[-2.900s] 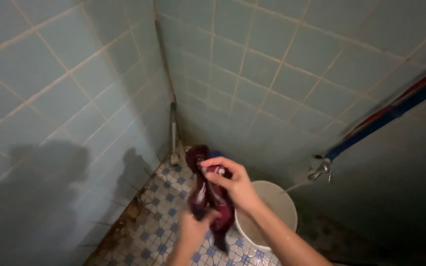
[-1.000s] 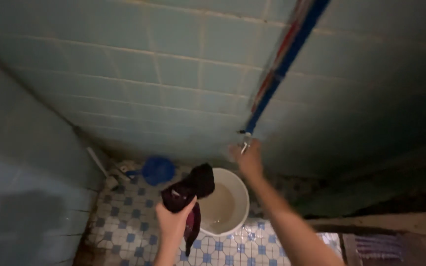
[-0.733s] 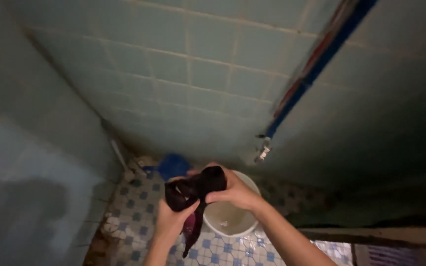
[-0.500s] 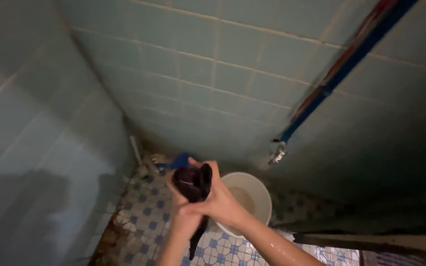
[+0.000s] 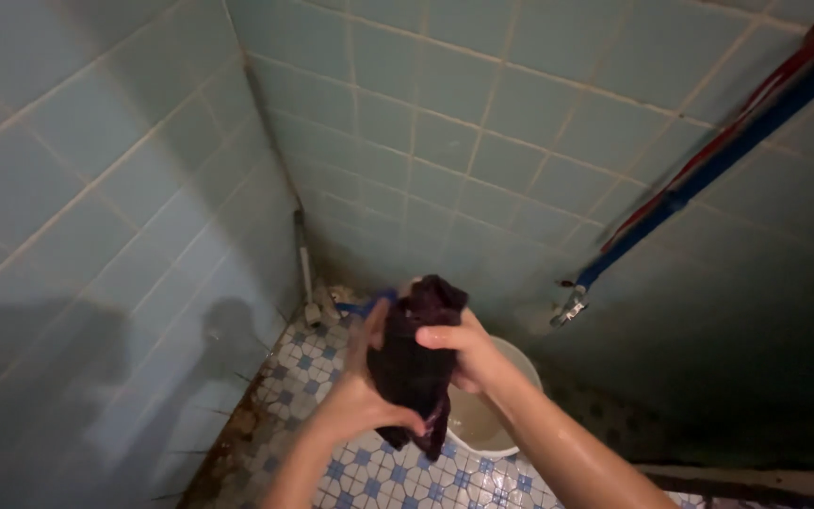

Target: The person hand-washes a dark garment in a white bucket under a running tap. They repeatedly submerge, agitate, and wring the cloth, then drain the bucket and refill it to continue rinsing. The garment remains wet at the end of the clip.

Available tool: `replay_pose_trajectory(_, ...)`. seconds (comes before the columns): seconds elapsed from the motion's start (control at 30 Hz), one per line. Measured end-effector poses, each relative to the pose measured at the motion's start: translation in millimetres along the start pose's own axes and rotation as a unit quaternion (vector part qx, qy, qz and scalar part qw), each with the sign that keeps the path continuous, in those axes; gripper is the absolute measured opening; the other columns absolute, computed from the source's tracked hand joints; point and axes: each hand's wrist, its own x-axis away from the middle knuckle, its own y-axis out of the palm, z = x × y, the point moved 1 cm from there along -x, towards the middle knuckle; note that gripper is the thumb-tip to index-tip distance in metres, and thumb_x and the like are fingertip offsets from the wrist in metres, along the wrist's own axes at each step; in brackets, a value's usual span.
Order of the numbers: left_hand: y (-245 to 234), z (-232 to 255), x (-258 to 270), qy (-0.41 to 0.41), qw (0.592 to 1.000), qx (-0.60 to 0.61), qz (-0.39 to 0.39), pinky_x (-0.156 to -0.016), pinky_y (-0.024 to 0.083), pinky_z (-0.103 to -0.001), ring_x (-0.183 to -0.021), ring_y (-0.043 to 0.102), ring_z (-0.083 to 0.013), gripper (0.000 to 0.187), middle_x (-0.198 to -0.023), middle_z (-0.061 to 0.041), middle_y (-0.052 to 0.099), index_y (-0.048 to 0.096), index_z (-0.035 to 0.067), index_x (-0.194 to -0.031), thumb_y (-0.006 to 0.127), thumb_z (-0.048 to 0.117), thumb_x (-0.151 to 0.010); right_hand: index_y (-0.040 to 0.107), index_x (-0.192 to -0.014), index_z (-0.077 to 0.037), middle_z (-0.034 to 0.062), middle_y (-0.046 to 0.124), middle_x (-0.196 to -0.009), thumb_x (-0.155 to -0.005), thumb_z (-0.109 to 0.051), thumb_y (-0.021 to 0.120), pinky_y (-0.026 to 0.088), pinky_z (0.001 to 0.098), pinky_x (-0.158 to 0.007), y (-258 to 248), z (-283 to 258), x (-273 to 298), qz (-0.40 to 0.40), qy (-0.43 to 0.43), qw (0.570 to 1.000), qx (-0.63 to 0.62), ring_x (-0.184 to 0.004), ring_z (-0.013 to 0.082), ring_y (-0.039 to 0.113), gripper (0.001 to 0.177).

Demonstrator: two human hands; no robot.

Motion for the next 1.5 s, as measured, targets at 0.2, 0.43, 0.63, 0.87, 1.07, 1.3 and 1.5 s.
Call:
replay_pose_trajectory(0.2,16,-16,7,-0.102,0.992,0.079,0.017,-0.095,0.058,-0.036,-0.110,0.070,-0.0244,0.089,-0.120,-0.012,0.071,0.060,-0.001,-0.127,0.101,0.021,-0.050,0.072,-0.111,0.005,0.0181,0.077,-0.105,-0.073,-0.017,0.081,0.056,0.0390,-0.095,45,-16,-5,-0.139,0.045,0.989,-0.007,-0.102,0.0275,0.073,0.044)
replay_pose_trajectory(0.43,27,-52,4,-0.176,0.973,0.071,0.130,-0.078,0.062,-0.034,-0.089,0.078,-0.0220,0.063,-0.098,-0.008,0.079,0.069,0.001,-0.109,0.095,0.026,-0.058,0.067,-0.100,-0.001,0.0048,0.068,-0.092,-0.071,-0.004,0.081,0.052,0.0295,-0.082,54,15,-27,-0.023,-0.157,0.971,0.179,-0.087,0.0147,0.063,0.033)
replay_pose_trajectory(0.63,31,-28,-2,-0.250,0.950,-0.125,0.138,-0.072,0.059,-0.039,-0.083,0.078,-0.0276,0.059,-0.089,-0.013,0.079,0.073,0.004,-0.099,0.091,0.043,-0.059,0.064,-0.086,-0.002,0.0037,0.063,-0.075,-0.068,-0.008,0.081,0.051,0.0289,-0.070,57,25,-23,0.084,-0.239,0.903,0.348,-0.072,0.0127,0.058,0.025)
replay_pose_trajectory(0.87,35,-24,3,-0.276,0.920,-0.257,0.108,-0.074,0.055,-0.043,-0.089,0.075,-0.0346,0.051,-0.091,-0.017,0.078,0.075,0.005,-0.097,0.083,0.049,-0.071,0.059,-0.083,-0.001,0.0083,0.059,-0.067,-0.068,-0.011,0.082,0.052,0.0335,-0.065,65,24,-15,0.148,-0.267,0.834,0.460,-0.061,0.0164,0.050,0.030)
replay_pose_trajectory(1.07,-3,-19,20,-0.148,0.965,-0.036,0.213,-0.082,0.058,-0.040,-0.096,0.076,-0.0280,0.056,-0.100,-0.014,0.078,0.071,0.002,-0.108,0.088,0.034,-0.065,0.045,-0.129,-0.005,0.0183,0.060,-0.121,-0.080,-0.018,0.089,0.049,0.0330,-0.096,52,5,-14,-0.067,-0.206,0.907,0.361,-0.112,0.0225,0.055,0.067)
replay_pose_trajectory(1.3,-29,16,30,-0.126,0.946,0.239,0.181,-0.097,0.055,-0.034,-0.111,0.070,-0.0238,0.062,-0.123,-0.013,0.073,0.066,-0.001,-0.125,0.085,0.019,-0.070,-0.003,-0.166,-0.008,0.0214,0.012,-0.169,-0.072,-0.013,0.099,0.019,0.0453,-0.125,3,63,-3,-0.295,-0.014,0.806,0.513,-0.156,0.0312,0.014,0.139)
replay_pose_trajectory(1.5,-17,5,24,-0.122,0.932,0.297,0.165,-0.094,0.057,-0.038,-0.106,0.070,-0.0286,0.068,-0.121,-0.021,0.072,0.063,-0.010,-0.126,0.087,0.017,-0.068,0.047,-0.151,0.001,0.0136,0.061,-0.140,-0.067,-0.017,0.095,0.047,0.0362,-0.115,7,84,3,-0.248,0.026,0.897,0.365,-0.132,0.0239,0.057,0.098)
